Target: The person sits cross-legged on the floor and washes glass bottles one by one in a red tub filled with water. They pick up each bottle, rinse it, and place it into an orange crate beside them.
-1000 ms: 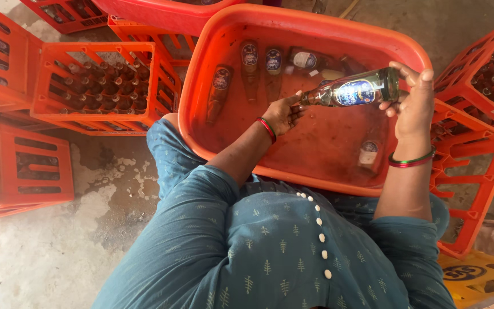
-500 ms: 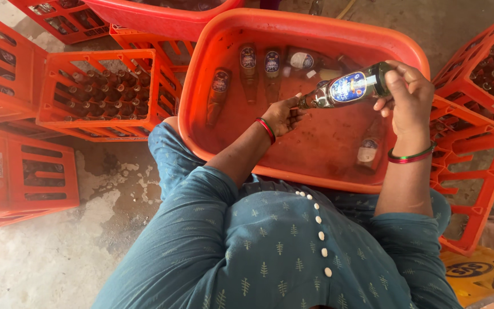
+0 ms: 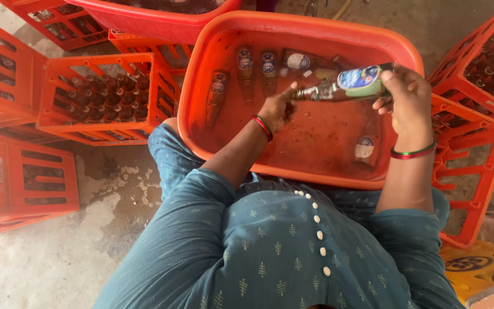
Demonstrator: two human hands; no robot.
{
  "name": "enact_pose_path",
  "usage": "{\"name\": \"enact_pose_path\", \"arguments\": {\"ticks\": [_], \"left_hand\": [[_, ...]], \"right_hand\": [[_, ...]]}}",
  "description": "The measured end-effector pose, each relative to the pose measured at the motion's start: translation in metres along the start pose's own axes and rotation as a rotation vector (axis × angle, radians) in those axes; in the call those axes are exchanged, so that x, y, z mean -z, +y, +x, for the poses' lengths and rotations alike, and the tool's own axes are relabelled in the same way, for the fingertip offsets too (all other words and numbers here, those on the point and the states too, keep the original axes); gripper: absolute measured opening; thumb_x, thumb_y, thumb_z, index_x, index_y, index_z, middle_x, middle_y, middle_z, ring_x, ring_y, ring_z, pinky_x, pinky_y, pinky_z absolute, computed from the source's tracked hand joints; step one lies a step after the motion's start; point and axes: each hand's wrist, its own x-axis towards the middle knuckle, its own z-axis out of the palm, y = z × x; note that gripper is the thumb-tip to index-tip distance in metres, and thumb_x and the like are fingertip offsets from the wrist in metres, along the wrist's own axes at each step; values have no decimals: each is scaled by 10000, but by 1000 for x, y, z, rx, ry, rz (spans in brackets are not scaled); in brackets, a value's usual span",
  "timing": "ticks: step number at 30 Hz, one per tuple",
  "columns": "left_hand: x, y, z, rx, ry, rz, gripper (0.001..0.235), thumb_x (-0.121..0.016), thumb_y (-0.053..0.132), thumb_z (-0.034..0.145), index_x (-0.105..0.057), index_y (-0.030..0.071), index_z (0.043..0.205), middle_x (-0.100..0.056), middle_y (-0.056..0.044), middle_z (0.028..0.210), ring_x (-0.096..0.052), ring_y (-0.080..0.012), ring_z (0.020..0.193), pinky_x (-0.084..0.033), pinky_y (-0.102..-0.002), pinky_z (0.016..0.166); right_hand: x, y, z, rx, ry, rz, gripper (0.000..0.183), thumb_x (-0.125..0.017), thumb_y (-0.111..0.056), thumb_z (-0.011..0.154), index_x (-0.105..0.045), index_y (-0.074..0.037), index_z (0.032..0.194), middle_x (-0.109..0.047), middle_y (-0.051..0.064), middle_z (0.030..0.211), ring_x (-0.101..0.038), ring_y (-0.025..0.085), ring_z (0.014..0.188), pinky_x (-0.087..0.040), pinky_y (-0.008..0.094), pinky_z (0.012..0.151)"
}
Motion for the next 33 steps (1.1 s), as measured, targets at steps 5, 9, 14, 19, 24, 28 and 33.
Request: {"name": "enact_pose_path", "arguments": {"ticks": [5, 9, 14, 19, 24, 28, 33], "left_hand": [[-36, 32, -54, -239, -319, -192, 354, -775, 206, 874, -583, 205, 1171, -651, 41, 1083, -678, -113, 926, -563, -334, 775], [-62, 31, -98, -437, -518, 37, 515, -761, 51, 897, -509, 134, 1339, -657, -19, 1154, -690, -205, 997, -608, -387, 780], [-78, 15, -105, -861, -538, 329, 701, -781, 96, 866, -383, 93, 1443, -642, -60, 1199, -680, -208, 1081, -610, -345, 916], [-121, -7, -111, -1034, -243, 1179, 662, -898, 239, 804, -539, 103, 1343, -676, -136, 1272, -707, -327, 1124, -600, -400, 897], [-203, -13, -112, -1263, -446, 1210, 738, -883, 237, 789, -523, 140, 1425, -614, -151, 1371, -623, -391, 1249, -544, -454, 1008], [-241, -6, -87, -1395, -572, 1263, 677, -874, 275, 786, -560, 75, 1352, -596, -189, 1356, -570, -426, 1282, -467, -485, 1056], [-200, 3, -42, -1093, -456, 1315, 368, -815, 223, 883, -682, 43, 1174, -682, -163, 1219, -635, -375, 1169, -519, -448, 995]], "right_hand": [[-3, 42, 10, -353, 73, 385, 406, -491, -513, 1066, -575, -126, 1151, -692, 46, 965, -560, 108, 549, -392, 200, 416], [-37, 88, -14, -250, -244, 258, 614, -307, -578, 1080, -694, -120, 1217, -674, 24, 855, -489, 78, 518, -394, 210, 440], [-47, 54, -55, 420, 77, -556, 434, -636, -401, 1134, -636, -36, 1369, -740, 48, 1047, -717, 109, 915, -576, 291, 747], [-45, -23, -97, 348, 210, -604, 584, -902, -238, 777, -621, -37, 1248, -587, 115, 1036, -653, 212, 689, -543, 334, 616], [26, -50, -100, 551, 395, -746, 433, -934, -205, 848, -682, -107, 1186, -663, 85, 1081, -717, 222, 954, -593, 343, 821], [135, -35, -88, 506, 503, -771, 417, -949, -219, 923, -680, -54, 1196, -691, 95, 1040, -699, 211, 933, -580, 361, 817], [280, 49, -29, 107, 620, -723, 408, -875, -319, 964, -670, -72, 1216, -710, 62, 1048, -734, 162, 849, -622, 348, 741]]}}
